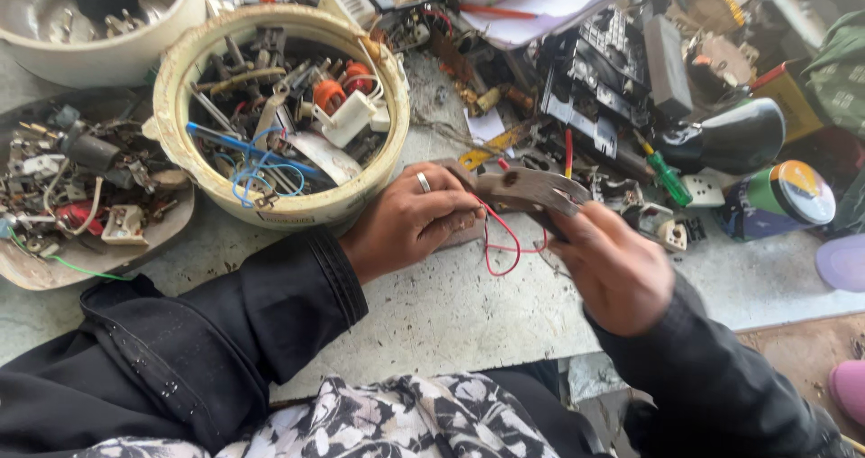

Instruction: The person works on a small electrical component, using a hammer to tap a screwdriver and pliers to manipulate internal parts. They repeatedly adjust the component and use tools to modify its structure on a cluttered workbench.

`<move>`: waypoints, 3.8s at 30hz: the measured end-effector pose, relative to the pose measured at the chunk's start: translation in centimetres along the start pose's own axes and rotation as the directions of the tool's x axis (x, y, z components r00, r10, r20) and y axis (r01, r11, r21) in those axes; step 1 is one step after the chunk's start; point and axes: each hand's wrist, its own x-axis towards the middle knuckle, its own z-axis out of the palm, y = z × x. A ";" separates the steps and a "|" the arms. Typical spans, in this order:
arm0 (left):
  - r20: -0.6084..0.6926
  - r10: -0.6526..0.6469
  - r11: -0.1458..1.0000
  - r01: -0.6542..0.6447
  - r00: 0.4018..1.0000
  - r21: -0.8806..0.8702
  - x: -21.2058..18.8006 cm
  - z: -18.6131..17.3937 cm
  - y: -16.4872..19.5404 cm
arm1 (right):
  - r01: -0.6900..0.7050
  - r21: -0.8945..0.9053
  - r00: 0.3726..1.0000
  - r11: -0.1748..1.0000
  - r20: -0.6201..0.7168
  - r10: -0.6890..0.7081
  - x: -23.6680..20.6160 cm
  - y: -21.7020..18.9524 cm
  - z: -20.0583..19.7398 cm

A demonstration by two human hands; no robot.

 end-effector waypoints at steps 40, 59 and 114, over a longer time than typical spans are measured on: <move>0.016 -0.213 0.954 0.211 0.977 -0.213 -1.3 0.9 -1.0 | -0.229 0.139 0.952 0.963 -0.175 0.252 -5.7 8.8 8.0; 0.018 -0.193 0.966 0.193 0.981 -0.172 -1.3 0.9 -1.2 | -0.263 0.157 0.940 0.952 -0.180 0.289 -5.6 8.7 8.0; 0.011 -0.287 0.919 0.279 0.958 -0.280 -1.8 1.4 -1.2 | -0.011 0.481 0.983 0.876 -0.157 0.099 -5.5 4.3 -0.3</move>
